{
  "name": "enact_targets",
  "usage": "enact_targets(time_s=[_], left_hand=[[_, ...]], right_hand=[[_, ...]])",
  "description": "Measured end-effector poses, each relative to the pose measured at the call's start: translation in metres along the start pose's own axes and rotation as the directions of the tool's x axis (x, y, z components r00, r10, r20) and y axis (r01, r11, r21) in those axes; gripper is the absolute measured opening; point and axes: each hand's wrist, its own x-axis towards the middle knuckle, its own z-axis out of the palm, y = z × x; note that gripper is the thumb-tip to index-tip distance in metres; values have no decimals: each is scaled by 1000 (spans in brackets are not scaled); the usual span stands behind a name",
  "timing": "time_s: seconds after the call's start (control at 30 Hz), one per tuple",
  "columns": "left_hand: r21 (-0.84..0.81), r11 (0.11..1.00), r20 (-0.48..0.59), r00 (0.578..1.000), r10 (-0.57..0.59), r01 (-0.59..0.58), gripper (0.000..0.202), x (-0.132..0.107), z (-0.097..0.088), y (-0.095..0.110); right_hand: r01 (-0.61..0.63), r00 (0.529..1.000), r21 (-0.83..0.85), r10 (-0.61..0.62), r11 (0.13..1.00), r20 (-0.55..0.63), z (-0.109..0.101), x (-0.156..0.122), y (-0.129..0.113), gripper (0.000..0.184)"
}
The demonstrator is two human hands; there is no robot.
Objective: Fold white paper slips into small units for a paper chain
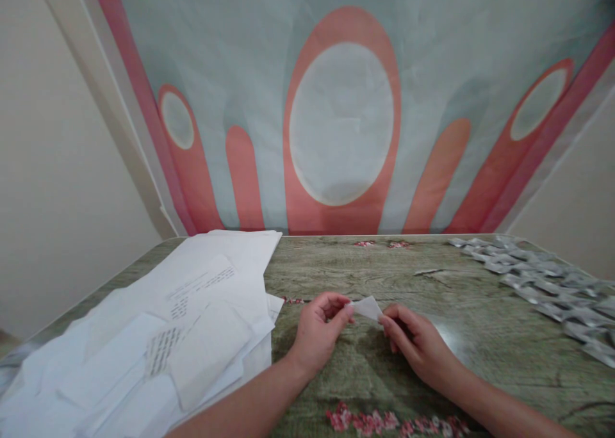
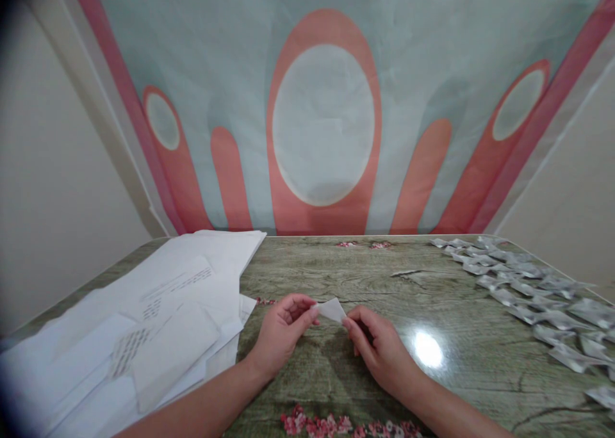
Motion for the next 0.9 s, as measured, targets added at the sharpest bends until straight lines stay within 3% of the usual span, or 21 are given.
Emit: enact_targets(time_s=[0.17,0.43,0.6,0.9], left_hand=[[78,997,-22,1000,-11,13,23,1,-2,-2],[286,955,29,997,76,-81,17,0,-7,-6],[292,947,58,991,121,-133,14,0,-8,-6],[287,955,53,997,59,-71,19,2,-9,-3]], right_hand=[[19,1000,-21,-18,1000,5,0,-1,-1,29],[10,1000,-16,-10,1000,-25,-1,0,0,26],[-10,1000,3,10,1000,-20,-2,1,0,27],[-7,1000,-7,7,1000,1,-2,1,0,28]])
